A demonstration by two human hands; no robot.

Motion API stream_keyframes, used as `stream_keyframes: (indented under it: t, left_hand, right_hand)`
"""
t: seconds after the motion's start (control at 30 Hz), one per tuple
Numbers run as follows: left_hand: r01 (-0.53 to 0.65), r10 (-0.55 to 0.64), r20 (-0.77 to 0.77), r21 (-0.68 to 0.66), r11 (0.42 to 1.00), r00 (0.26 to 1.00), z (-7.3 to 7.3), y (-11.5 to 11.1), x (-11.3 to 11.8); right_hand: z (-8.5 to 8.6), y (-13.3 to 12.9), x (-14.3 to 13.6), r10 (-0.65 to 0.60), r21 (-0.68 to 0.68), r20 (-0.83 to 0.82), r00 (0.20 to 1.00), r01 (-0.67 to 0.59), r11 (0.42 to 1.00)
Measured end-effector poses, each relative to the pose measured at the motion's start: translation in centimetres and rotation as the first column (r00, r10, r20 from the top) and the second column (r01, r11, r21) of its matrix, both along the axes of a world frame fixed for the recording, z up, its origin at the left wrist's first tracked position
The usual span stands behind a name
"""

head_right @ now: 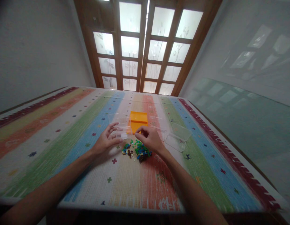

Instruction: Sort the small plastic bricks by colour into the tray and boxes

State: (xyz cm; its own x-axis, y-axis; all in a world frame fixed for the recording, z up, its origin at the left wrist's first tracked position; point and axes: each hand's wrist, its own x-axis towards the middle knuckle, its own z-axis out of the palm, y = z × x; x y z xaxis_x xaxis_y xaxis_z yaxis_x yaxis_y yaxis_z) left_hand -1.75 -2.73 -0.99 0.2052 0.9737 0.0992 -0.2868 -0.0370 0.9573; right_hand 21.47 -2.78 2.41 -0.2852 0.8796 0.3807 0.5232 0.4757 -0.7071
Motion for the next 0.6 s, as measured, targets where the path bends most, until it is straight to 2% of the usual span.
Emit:
stream_keyframes:
  t: [0.1, 0.2, 0.33, 0.6]
  left_hand:
    - [-0.019, 0.019, -0.004, 0.005, 1.000, 1.000, 0.1, 0.1, -0.1]
    - [-0.031, 0.031, -0.005, 0.007, 0.999, 1.000, 0.1, 0.2, -0.2]
    - [-0.053, 0.053, -0.031, 0.005, 0.999, 0.998, -0.1, 0.4, -0.2]
    - [-0.082, 0.083, -0.050, 0.024, 0.996, 0.995, -0.3, 0.5, -0.2]
  right_hand:
    - [-0.5, -0.7, 0.6, 0.220, -0.130, 0.170, 0.961, -0.199, 0.971]
    - [-1.0, -1.4, 0.6, 0.392, -0.244, 0.341, 0.854, -0.322, 0.915]
    - [-1.4, -2.0, 0.0, 0.395, -0.289, 0.483, 0.782, -0.283, 0.915]
    - [-1.5, -2.0, -0.7, 0.312, -0.203, 0.590, 0.745, -0.237, 0.950]
